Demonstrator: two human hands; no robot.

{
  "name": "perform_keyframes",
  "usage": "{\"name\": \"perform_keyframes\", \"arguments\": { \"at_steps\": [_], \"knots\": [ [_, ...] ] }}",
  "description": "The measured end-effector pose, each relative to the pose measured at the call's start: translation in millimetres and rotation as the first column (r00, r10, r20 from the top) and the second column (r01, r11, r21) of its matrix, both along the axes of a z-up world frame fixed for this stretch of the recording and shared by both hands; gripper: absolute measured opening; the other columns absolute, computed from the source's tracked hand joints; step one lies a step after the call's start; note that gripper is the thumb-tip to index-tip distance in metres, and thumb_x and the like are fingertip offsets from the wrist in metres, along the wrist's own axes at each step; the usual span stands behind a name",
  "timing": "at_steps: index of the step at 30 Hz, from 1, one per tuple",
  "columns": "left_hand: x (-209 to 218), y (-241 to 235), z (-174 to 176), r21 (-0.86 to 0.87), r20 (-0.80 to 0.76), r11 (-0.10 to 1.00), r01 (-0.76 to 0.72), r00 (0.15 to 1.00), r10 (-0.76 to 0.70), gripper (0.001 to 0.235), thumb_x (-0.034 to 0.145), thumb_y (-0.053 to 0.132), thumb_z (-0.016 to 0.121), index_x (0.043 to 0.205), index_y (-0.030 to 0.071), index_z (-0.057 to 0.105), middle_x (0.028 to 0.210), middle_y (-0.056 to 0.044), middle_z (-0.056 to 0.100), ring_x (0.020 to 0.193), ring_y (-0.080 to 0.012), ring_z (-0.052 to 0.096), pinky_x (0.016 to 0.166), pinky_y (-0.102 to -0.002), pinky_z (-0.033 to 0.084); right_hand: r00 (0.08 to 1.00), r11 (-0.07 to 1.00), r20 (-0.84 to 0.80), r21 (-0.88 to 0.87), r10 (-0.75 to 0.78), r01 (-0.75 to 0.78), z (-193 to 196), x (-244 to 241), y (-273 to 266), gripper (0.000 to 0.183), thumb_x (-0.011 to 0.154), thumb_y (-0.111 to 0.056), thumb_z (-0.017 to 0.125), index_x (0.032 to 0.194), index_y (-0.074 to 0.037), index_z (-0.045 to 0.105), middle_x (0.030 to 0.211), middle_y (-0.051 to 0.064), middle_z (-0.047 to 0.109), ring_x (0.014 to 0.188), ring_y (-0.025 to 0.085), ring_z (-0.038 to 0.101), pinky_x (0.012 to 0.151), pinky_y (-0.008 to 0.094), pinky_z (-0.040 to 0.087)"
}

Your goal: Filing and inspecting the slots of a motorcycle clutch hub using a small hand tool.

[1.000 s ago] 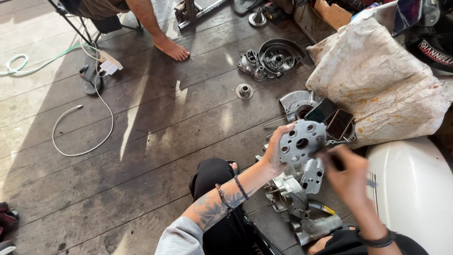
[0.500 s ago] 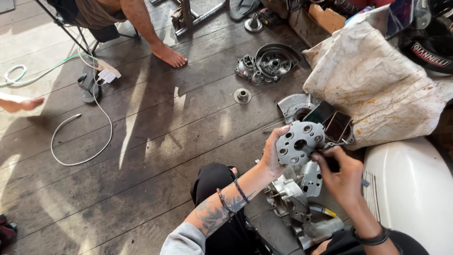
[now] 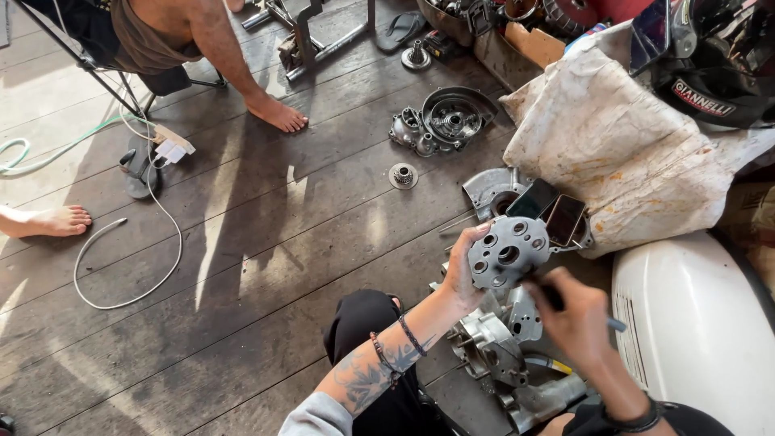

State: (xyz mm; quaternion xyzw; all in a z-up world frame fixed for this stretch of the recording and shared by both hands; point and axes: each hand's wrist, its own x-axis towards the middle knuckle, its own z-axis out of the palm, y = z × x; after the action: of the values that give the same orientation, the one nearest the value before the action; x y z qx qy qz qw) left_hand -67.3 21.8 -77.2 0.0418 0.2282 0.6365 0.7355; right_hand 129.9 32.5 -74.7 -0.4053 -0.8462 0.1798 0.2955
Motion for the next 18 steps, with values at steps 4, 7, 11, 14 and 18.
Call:
{"name": "perform_keyframes", "arguments": {
  "at_steps": [4, 7, 11, 14, 18],
  "knots": [
    [7, 3, -9, -0.08, -0.088, 0.997, 0.012, 0.996, -0.019, 0.049, 0.081, 0.046, 0.064, 0.119, 0.016, 0.065, 0.108, -0.013, 0.071, 0.093, -0.0295, 0.067, 0.062, -0.035, 0.054, 0.999, 0.995, 0.04, 0.098, -0.007, 0.003, -11, 3, -5, 0.018, 0.092, -0.021, 0.076, 0.099, -0.008, 0.065, 0.082, 0.007, 0.073, 0.062, 0.018, 0.068, 0.06, 0.034, 0.055],
    [7, 5, -12, -0.092, -0.053, 0.996, 0.017, 0.998, -0.022, 0.043, 0.083, 0.04, 0.061, 0.119, 0.018, 0.068, 0.108, -0.012, 0.07, 0.095, -0.029, 0.065, 0.07, -0.037, 0.052, 0.983, 0.955, 0.136, 0.251, 0.126, -0.157, -15, 0, -9, 0.022, 0.093, -0.026, 0.075, 0.094, -0.007, 0.064, 0.07, 0.004, 0.071, 0.049, 0.011, 0.064, 0.043, 0.032, 0.051],
    [11, 2, -11, -0.042, -0.065, 0.996, 0.072, 0.995, -0.075, 0.056, 0.081, 0.05, 0.066, 0.125, 0.016, 0.063, 0.115, -0.017, 0.067, 0.099, -0.0335, 0.064, 0.065, -0.039, 0.054, 0.994, 0.995, -0.073, 0.042, -0.086, 0.089, -8, 13, 5, 0.019, 0.095, -0.023, 0.076, 0.099, -0.008, 0.065, 0.085, 0.007, 0.073, 0.068, 0.014, 0.064, 0.064, 0.034, 0.05],
    [13, 7, -10, -0.093, -0.063, 0.994, 0.064, 0.996, -0.07, 0.05, 0.081, 0.049, 0.065, 0.12, 0.017, 0.065, 0.109, -0.013, 0.069, 0.094, -0.0299, 0.065, 0.062, -0.036, 0.053, 0.999, 0.995, -0.037, 0.104, 0.005, -0.002, -5, 0, -8, 0.02, 0.095, -0.023, 0.073, 0.096, -0.006, 0.063, 0.085, 0.005, 0.073, 0.065, 0.015, 0.066, 0.057, 0.032, 0.05],
    [16, 8, -19, -0.099, -0.048, 0.99, 0.098, 0.994, -0.103, 0.059, 0.081, 0.057, 0.063, 0.122, 0.014, 0.066, 0.113, -0.016, 0.071, 0.098, -0.0329, 0.067, 0.069, -0.039, 0.055, 0.987, 0.989, -0.083, -0.05, -0.14, 0.136, 2, 14, 6, 0.018, 0.093, -0.024, 0.077, 0.095, -0.01, 0.067, 0.084, 0.003, 0.073, 0.072, 0.011, 0.061, 0.069, 0.031, 0.047]
  ]
}}
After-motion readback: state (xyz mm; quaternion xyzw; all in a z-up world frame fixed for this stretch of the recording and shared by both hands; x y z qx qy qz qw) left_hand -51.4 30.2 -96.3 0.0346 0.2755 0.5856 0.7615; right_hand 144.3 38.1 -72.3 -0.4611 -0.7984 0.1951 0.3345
